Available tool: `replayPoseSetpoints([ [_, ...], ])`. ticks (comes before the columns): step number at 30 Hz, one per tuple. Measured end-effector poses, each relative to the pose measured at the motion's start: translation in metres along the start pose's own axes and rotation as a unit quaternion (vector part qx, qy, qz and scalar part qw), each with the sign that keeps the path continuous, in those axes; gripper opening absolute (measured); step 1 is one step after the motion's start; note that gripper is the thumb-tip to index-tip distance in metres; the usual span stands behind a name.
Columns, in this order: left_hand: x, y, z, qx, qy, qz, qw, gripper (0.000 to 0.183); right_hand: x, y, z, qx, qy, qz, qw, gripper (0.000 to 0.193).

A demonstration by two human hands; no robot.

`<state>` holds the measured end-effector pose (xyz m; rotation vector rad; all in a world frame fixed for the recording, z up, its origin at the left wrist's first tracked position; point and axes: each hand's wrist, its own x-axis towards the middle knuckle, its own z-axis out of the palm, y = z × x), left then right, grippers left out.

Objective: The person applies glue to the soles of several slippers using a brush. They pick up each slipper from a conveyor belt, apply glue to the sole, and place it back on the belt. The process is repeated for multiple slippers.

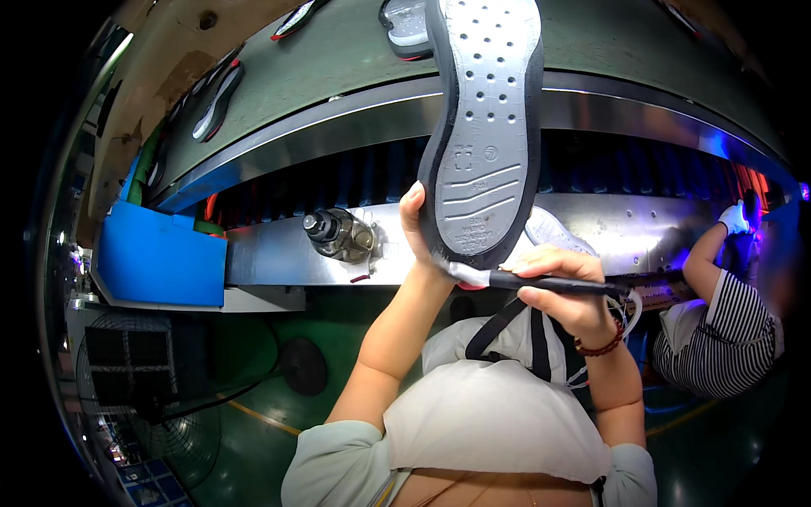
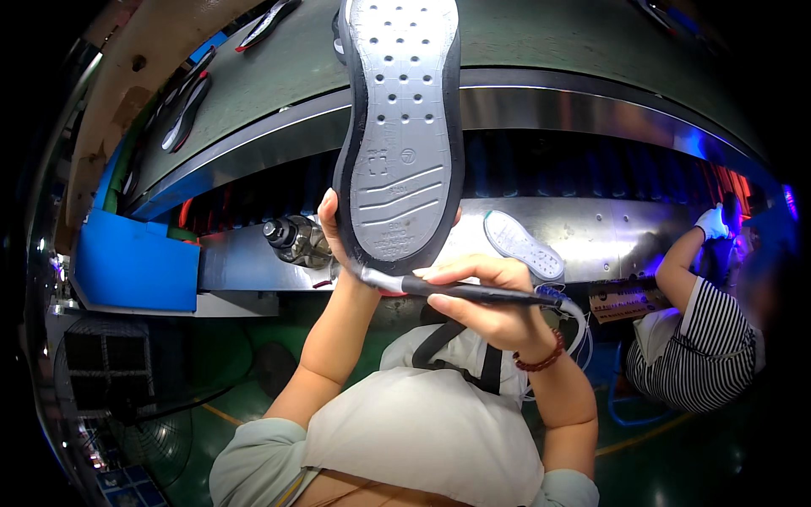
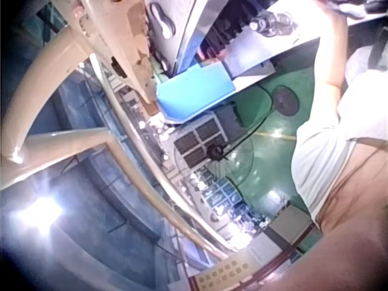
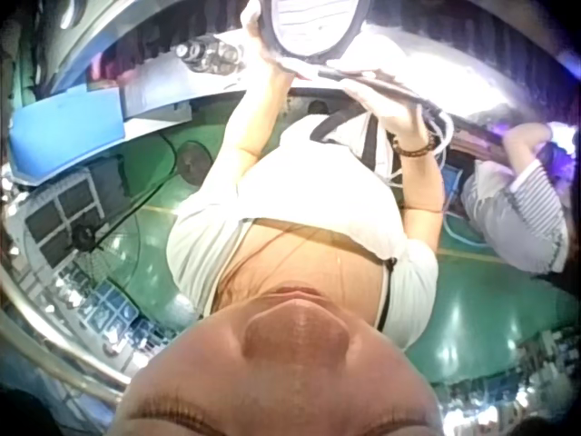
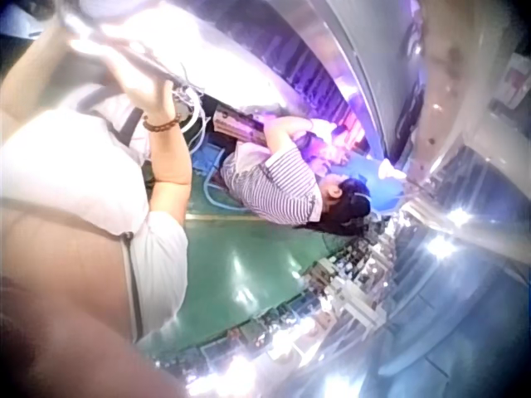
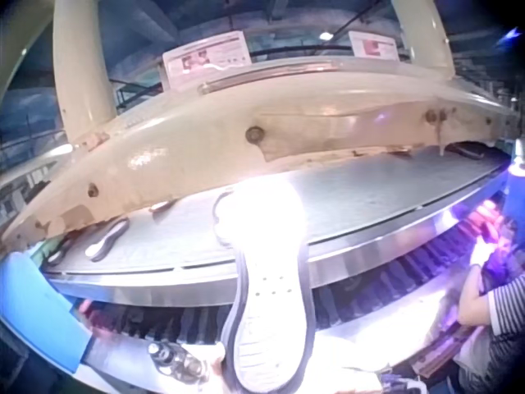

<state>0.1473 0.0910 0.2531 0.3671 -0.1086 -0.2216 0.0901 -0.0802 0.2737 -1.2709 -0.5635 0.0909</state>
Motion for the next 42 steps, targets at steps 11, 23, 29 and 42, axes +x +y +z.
replayPoseSetpoints([
  [11, 0.010, 0.013, 0.011, 0.023, -0.072, 0.031, 0.997, 0.039, 0.023, -0.021, -0.026, -0.118, -0.030, -0.026, 0.992, 0.016],
  [23, 0.021, 0.020, 0.019, -0.030, -0.129, 0.008, 0.991, 0.041, 0.023, -0.020, -0.024, -0.179, -0.031, -0.066, 0.981, 0.017],
  [29, 0.025, 0.022, 0.018, -0.035, -0.131, 0.001, 0.991, 0.043, 0.029, -0.021, -0.025, -0.191, 0.002, -0.086, 0.978, 0.017],
  [42, 0.029, 0.024, 0.013, 0.001, -0.085, -0.026, 0.996, 0.036, 0.017, -0.023, -0.018, -0.185, -0.094, -0.073, 0.975, 0.018],
])
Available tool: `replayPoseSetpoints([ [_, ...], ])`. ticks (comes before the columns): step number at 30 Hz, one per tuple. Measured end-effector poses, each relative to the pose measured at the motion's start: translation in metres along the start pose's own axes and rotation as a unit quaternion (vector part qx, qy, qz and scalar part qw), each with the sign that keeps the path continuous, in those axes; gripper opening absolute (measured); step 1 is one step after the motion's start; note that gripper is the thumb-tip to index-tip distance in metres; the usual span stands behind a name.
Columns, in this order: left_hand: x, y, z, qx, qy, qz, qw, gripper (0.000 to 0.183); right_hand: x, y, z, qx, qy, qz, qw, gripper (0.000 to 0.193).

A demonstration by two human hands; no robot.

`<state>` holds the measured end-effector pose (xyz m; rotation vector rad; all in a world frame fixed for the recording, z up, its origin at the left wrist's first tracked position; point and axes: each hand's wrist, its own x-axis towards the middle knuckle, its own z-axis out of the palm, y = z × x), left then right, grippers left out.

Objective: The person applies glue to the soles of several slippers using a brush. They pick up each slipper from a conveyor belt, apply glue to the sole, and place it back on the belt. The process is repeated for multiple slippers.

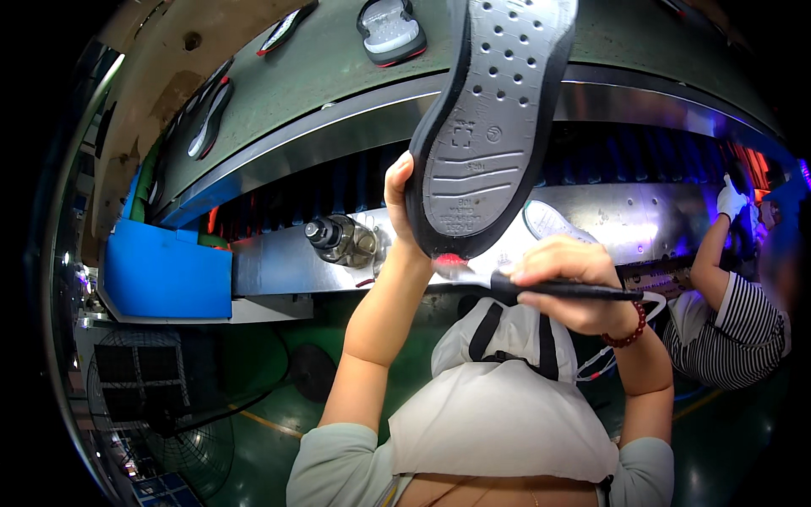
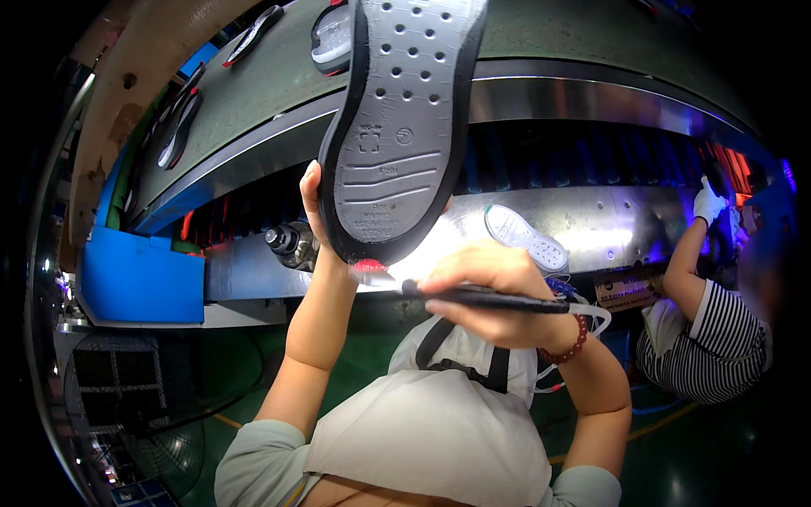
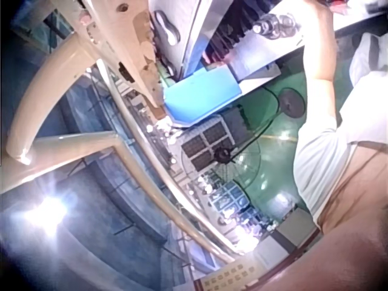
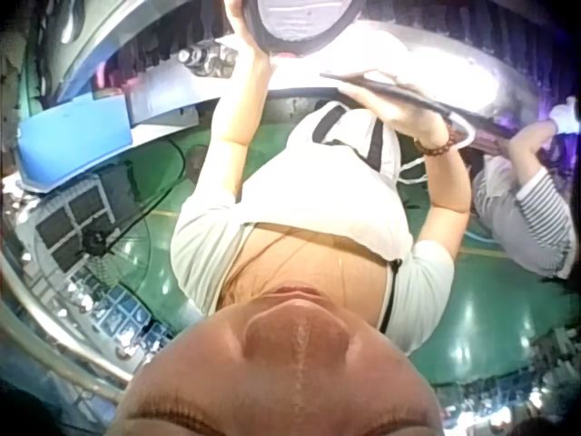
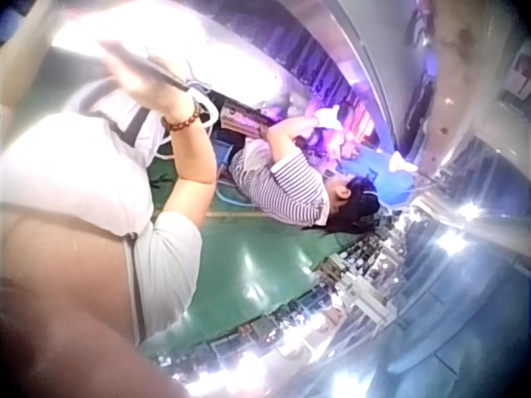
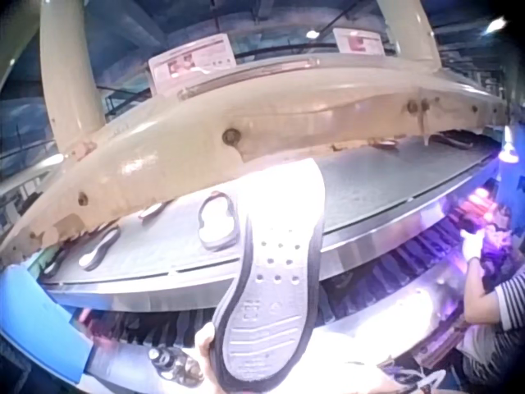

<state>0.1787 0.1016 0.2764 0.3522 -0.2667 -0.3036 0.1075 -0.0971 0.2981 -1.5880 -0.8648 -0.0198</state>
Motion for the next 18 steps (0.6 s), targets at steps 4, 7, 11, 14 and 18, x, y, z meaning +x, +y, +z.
replayPoseSetpoints([
  [4, -0.002, 0.001, 0.007, 0.023, 0.045, -0.069, 0.996, 0.039, -0.004, -0.013, -0.010, 0.056, -0.023, 0.001, 0.998, 0.021],
  [7, 0.001, -0.003, 0.010, 0.010, 0.054, -0.135, 0.989, 0.039, 0.005, -0.004, -0.020, -0.056, -0.026, -0.044, 0.997, 0.020],
  [11, -0.003, -0.001, 0.012, 0.064, 0.104, -0.228, 0.966, 0.041, 0.002, -0.004, -0.025, -0.137, -0.171, -0.073, 0.973, 0.013],
  [14, -0.006, 0.003, 0.022, 0.084, 0.131, -0.281, 0.947, 0.040, -0.003, -0.009, -0.030, -0.127, -0.203, -0.067, 0.968, 0.010],
  [18, -0.004, -0.001, 0.037, 0.132, 0.182, -0.359, 0.906, 0.040, -0.001, -0.002, -0.039, -0.160, -0.150, -0.070, 0.973, 0.013],
])
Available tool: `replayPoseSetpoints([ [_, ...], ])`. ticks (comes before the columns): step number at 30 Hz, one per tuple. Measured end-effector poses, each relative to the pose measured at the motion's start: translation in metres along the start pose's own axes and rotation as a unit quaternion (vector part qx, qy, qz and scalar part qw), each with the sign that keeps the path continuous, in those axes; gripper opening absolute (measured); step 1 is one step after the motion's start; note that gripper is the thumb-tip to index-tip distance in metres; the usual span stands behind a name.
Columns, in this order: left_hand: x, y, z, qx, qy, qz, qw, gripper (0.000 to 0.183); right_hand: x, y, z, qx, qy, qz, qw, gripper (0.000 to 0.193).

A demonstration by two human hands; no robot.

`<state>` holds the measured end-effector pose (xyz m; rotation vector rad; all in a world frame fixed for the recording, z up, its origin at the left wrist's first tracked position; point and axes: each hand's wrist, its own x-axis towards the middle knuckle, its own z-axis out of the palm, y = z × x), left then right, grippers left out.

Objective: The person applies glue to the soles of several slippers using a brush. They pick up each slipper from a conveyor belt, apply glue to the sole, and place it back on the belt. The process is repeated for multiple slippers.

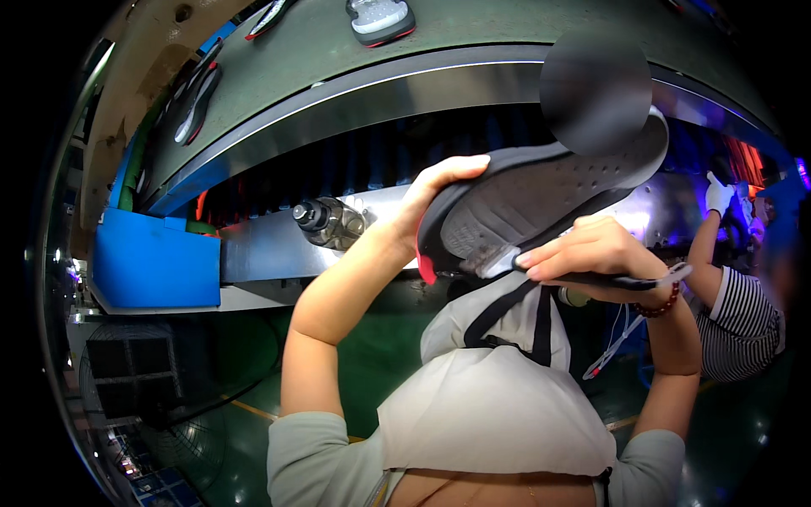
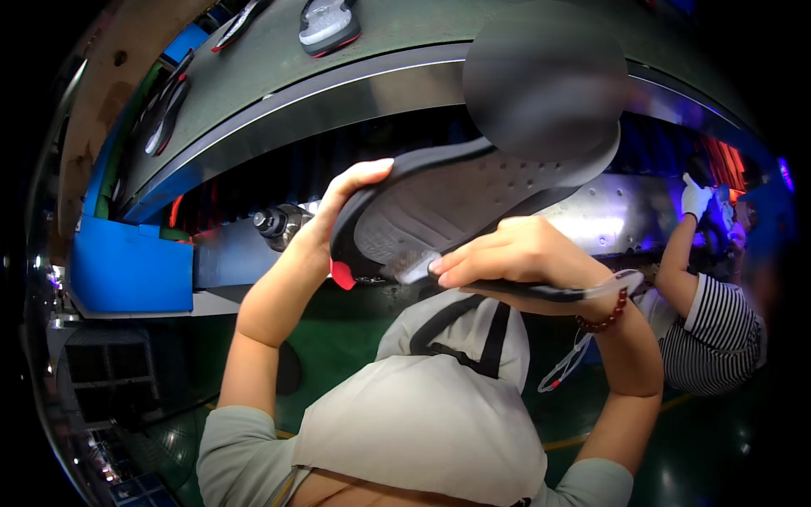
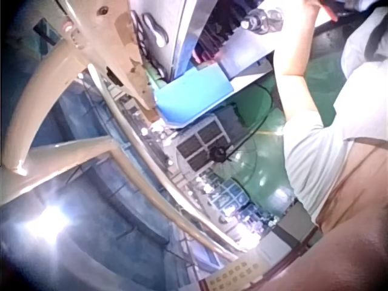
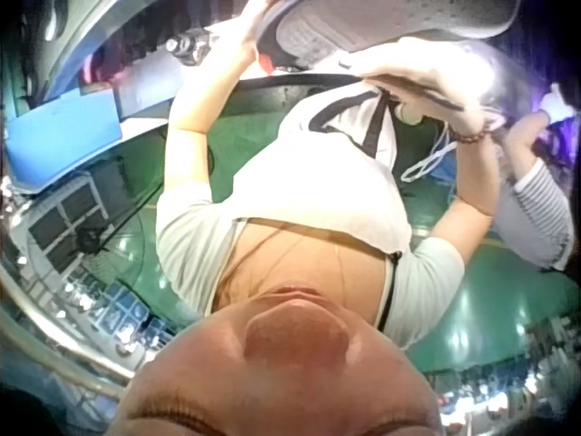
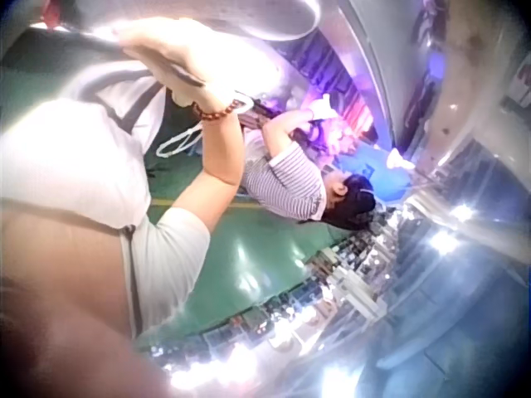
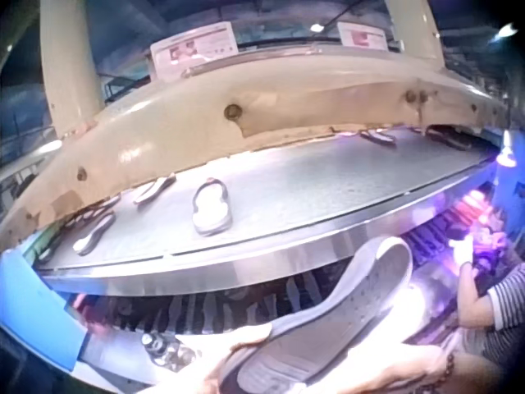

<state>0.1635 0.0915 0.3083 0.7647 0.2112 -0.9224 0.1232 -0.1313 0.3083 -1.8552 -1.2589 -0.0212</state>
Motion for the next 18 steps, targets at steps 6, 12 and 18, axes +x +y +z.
replayPoseSetpoints([
  [6, -0.004, 0.000, -0.014, 0.019, -0.004, -0.018, 1.000, 0.038, -0.005, 0.002, -0.014, -0.001, -0.090, 0.022, 0.996, 0.014],
  [12, 0.002, -0.002, -0.021, 0.013, 0.045, 0.000, 0.999, 0.037, -0.008, 0.010, -0.022, -0.011, -0.165, 0.088, 0.982, 0.013],
  [18, 0.004, 0.005, -0.039, -0.023, 0.029, 0.003, 0.999, 0.043, -0.010, 0.041, -0.028, 0.071, -0.024, 0.086, 0.993, 0.014],
])
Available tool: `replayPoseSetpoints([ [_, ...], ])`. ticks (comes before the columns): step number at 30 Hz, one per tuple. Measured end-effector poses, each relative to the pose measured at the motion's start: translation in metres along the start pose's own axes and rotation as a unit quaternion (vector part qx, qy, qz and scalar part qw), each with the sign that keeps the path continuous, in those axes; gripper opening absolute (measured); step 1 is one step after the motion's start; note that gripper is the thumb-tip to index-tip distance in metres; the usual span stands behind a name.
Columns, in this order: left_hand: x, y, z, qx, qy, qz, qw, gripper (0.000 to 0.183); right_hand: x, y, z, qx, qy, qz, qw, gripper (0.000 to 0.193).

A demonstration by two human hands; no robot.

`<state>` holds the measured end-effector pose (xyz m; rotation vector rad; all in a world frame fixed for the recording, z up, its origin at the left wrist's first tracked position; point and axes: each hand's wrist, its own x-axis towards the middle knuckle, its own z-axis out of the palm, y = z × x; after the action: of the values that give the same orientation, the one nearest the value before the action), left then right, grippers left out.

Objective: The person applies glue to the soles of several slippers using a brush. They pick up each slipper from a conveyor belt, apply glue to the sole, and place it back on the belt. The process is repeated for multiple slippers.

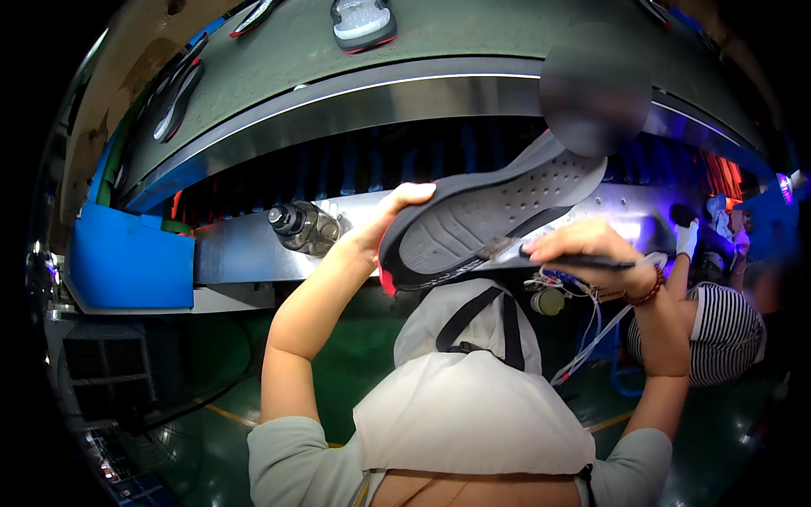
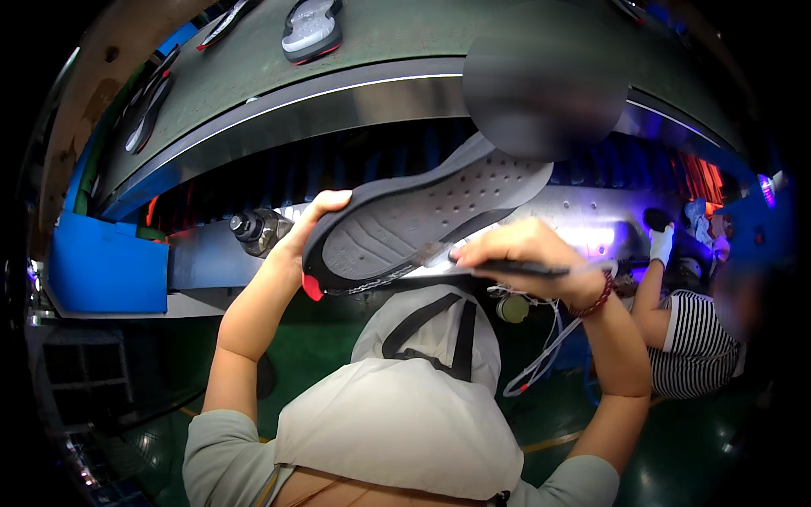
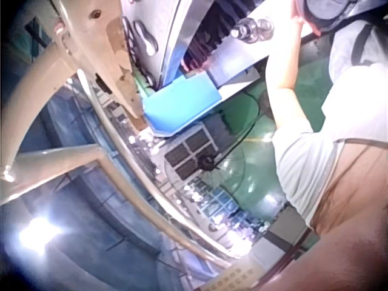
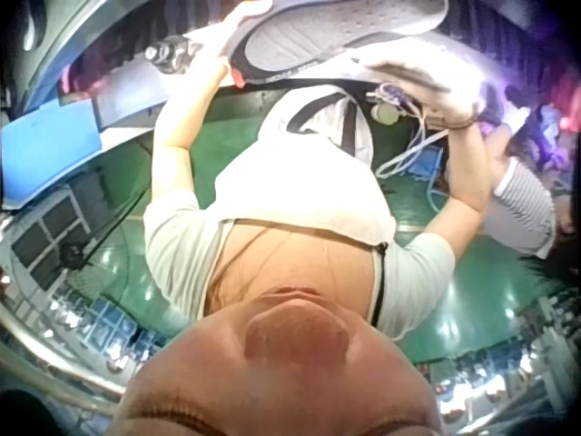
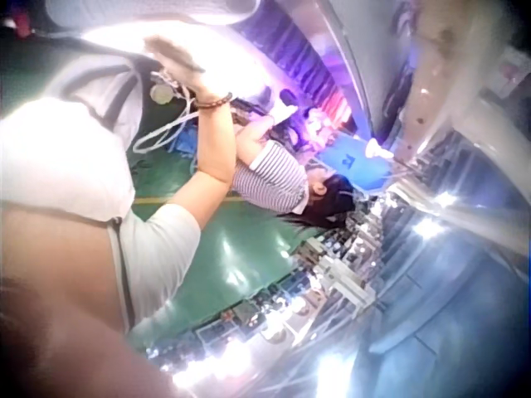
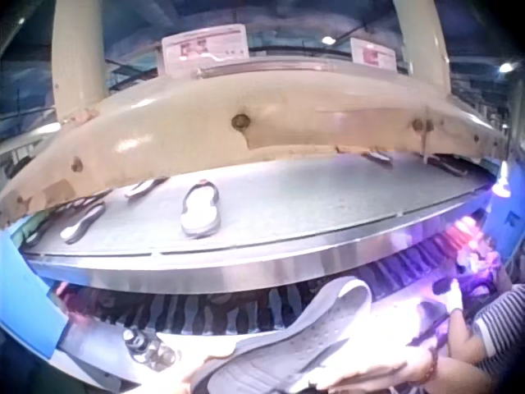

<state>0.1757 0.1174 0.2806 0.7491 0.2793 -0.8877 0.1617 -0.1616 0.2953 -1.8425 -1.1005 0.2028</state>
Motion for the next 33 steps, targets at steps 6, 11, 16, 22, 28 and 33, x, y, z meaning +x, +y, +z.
replayPoseSetpoints([
  [6, 0.003, 0.012, -0.034, -0.027, -0.030, 0.002, 0.999, 0.053, 0.012, -0.047, -0.013, 0.021, 0.014, -0.039, 0.999, 0.019],
  [11, 0.085, -0.051, -0.056, -0.134, -0.162, 0.184, 0.960, 0.076, 0.011, -0.024, 0.020, 0.208, 0.245, 0.068, 0.944, 0.019],
  [16, 0.098, -0.072, -0.036, -0.098, -0.115, 0.067, 0.986, 0.095, 0.000, 0.035, 0.053, 0.310, 0.351, 0.203, 0.860, 0.016],
  [22, 0.095, -0.069, -0.013, -0.090, -0.147, 0.086, 0.981, 0.093, 0.005, 0.066, 0.050, 0.273, 0.450, 0.221, 0.821, 0.015],
  [28, 0.100, -0.080, -0.002, -0.125, -0.080, 0.118, 0.982, 0.078, 0.038, 0.062, 0.047, 0.117, 0.503, 0.169, 0.839, 0.015],
  [33, 0.099, -0.073, -0.012, -0.145, -0.052, 0.167, 0.974, 0.067, 0.032, 0.032, 0.084, -0.125, 0.374, 0.060, 0.917, 0.014],
])
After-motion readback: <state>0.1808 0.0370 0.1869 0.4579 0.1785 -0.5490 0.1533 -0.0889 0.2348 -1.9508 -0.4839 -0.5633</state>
